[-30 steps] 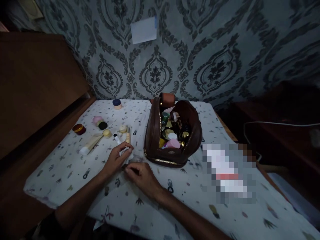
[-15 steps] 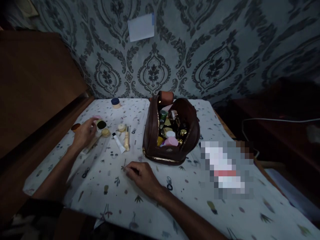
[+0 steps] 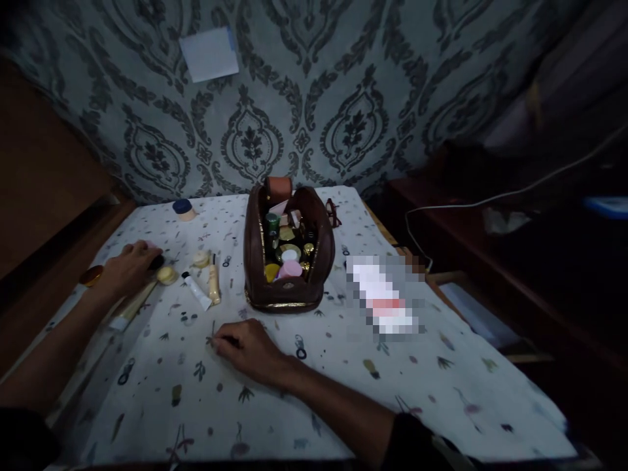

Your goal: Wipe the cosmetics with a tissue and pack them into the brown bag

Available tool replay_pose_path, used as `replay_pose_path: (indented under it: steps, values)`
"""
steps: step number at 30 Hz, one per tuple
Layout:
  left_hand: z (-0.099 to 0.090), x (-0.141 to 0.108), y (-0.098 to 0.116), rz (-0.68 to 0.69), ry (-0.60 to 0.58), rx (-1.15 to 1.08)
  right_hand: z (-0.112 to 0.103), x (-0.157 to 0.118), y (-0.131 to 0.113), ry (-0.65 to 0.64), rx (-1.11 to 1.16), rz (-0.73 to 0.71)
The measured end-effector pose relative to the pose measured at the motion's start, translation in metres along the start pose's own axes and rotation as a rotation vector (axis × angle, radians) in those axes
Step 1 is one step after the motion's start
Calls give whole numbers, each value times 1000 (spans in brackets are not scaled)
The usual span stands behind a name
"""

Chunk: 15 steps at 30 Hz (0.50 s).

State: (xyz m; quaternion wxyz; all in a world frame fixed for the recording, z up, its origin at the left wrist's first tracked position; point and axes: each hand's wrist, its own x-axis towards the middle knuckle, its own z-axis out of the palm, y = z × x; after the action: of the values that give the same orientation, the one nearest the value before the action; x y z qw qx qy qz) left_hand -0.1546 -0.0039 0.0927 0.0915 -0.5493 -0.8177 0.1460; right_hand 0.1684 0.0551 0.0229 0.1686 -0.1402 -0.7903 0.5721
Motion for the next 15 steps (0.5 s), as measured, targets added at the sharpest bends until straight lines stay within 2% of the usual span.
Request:
replay_pose_path:
  steps: [3,7,11,13,15]
  values:
    - [-2,0,4,-17,-53,39,1,0,3,15,-2,-11]
    - [-19,-6,12,-59,-104,43,0,0,3,20,-8,-29]
    - [-36,-19,8,-146,-28,-70,-1,0,1,32,18,-11]
    - [-38,-27,5,-182,37,-195,0,1,2,42,45,-10]
    - [-34,-37,8,-148,78,-391,1,1,3,71,63,-21]
